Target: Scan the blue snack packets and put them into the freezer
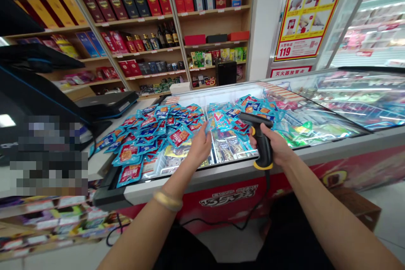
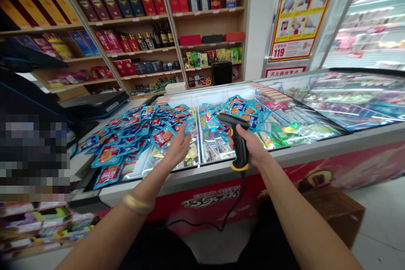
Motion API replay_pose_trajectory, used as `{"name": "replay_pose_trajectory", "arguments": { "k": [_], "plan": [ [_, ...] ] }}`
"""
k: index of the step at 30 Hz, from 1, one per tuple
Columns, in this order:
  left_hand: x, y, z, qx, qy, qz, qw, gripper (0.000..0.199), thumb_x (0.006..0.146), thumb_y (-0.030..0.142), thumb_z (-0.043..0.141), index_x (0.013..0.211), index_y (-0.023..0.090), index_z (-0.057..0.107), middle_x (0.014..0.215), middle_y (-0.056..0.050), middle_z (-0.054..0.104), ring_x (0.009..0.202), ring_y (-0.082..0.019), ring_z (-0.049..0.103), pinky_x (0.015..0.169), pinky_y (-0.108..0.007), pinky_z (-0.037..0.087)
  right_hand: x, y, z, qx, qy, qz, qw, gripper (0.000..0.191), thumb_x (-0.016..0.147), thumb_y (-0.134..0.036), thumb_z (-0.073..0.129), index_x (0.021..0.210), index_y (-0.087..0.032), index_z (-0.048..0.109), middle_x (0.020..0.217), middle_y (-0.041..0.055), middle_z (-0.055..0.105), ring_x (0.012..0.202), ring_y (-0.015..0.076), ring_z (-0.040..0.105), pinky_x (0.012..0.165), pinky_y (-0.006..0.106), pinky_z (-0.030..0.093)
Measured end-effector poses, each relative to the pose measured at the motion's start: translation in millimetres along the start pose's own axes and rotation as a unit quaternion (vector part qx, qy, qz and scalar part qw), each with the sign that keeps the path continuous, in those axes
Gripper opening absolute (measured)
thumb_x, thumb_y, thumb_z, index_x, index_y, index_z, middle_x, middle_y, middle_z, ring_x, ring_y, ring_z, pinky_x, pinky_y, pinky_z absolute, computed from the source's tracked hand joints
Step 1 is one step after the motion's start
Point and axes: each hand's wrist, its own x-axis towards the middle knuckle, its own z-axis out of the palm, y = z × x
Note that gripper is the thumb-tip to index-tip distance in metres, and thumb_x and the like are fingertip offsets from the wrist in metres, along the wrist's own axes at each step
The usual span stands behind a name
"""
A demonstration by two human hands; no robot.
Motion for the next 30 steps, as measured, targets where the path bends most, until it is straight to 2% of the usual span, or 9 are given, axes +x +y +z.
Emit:
{"name": "replay_pose_trajectory", "arguments": {
  "k": [3,6,9,12,15,21,25,28,30],
  "plan": [
    [15.1,15.9,40.1,0.138,-0.087,0.090,0.982,0.046,0.089,0.024,0.046,0.133,0.016,0.054,0.136,-0.017,0.059,0.129,-0.031,0.053,0.112,-0.051,0.037,-4.5,-14.7,-35.9,-0.022,0.050,-0.009,0.998,0.047,0.073,-0.066,0.067,0.082,-0.021,0.057,0.061,0.0003,0.054,0.054,0.0152,0.049,0.049,0.028,0.040],
    [27.5,32.0,79.9,0.229,-0.150,0.130,0.953,0.051,0.092,0.018,0.035,0.142,0.011,0.045,0.140,-0.022,0.053,0.132,-0.031,0.049,0.112,-0.050,0.035,-8.3,-27.0,-61.7,-0.021,0.075,-0.016,0.997,0.047,0.072,-0.067,0.067,0.084,-0.023,0.057,0.060,0.0002,0.053,0.053,0.0166,0.050,0.048,0.029,0.040],
    [33.4,42.7,113.7,0.328,-0.216,0.120,0.912,0.058,0.093,0.024,0.042,0.150,0.012,0.033,0.153,-0.022,0.038,0.146,-0.033,0.028,0.118,-0.052,0.024,-10.6,-35.3,-76.8,-0.002,0.093,-0.017,0.996,0.047,0.070,-0.066,0.070,0.083,-0.023,0.056,0.060,-0.0005,0.052,0.054,0.0163,0.050,0.050,0.029,0.041],
    [31.9,43.8,135.3,0.413,-0.289,0.076,0.860,0.080,0.087,0.044,0.059,0.154,0.021,0.023,0.163,-0.018,0.015,0.150,-0.041,0.003,0.116,-0.066,0.011,-11.3,-37.8,-83.0,0.013,0.106,-0.012,0.994,0.047,0.070,-0.066,0.069,0.082,-0.023,0.056,0.059,-0.0008,0.051,0.054,0.0163,0.051,0.051,0.029,0.043],
    [28.6,38.1,143.8,0.451,-0.290,0.070,0.842,0.079,0.090,0.051,0.053,0.156,0.026,0.017,0.164,-0.016,0.010,0.149,-0.043,0.003,0.113,-0.071,0.012,-10.6,-36.3,-83.3,0.020,0.106,-0.012,0.994,0.048,0.070,-0.066,0.069,0.082,-0.023,0.055,0.060,-0.0008,0.051,0.054,0.0154,0.050,0.050,0.028,0.042],
    [34.6,30.2,148.2,0.461,-0.268,0.086,0.842,0.071,0.093,0.049,0.046,0.155,0.027,0.019,0.164,-0.016,0.015,0.149,-0.042,0.008,0.113,-0.070,0.016,-5.6,-32.9,-78.7,-0.002,0.095,-0.012,0.995,0.047,0.073,-0.069,0.063,0.083,-0.023,0.056,0.061,0.0007,0.051,0.052,0.0164,0.048,0.047,0.029,0.040],
    [39.6,30.8,151.5,0.451,-0.266,0.091,0.847,0.071,0.093,0.051,0.045,0.155,0.028,0.020,0.164,-0.015,0.013,0.150,-0.041,0.003,0.113,-0.072,0.012,-3.5,-30.5,-74.2,-0.002,0.096,-0.014,0.995,0.046,0.073,-0.068,0.063,0.080,-0.023,0.055,0.061,0.0014,0.051,0.052,0.0162,0.048,0.047,0.029,0.040],
    [37.7,31.9,143.5,0.433,-0.244,0.103,0.862,0.079,0.089,0.055,0.051,0.155,0.030,0.017,0.165,-0.014,0.009,0.150,-0.041,-0.002,0.112,-0.073,0.009,-3.5,-27.0,-68.2,-0.021,0.085,-0.005,0.996,0.048,0.074,-0.070,0.061,0.079,-0.023,0.055,0.059,0.0014,0.051,0.051,0.0163,0.047,0.047,0.030,0.040],
    [34.0,30.7,128.6,0.414,-0.218,0.112,0.876,0.084,0.086,0.055,0.056,0.155,0.030,0.016,0.165,-0.015,0.008,0.150,-0.041,-0.001,0.113,-0.071,0.010,-3.3,-23.7,-61.6,-0.020,0.080,-0.003,0.997,0.049,0.074,-0.071,0.061,0.080,-0.022,0.057,0.059,0.0010,0.052,0.051,0.0161,0.048,0.048,0.030,0.041]
  ]
}}
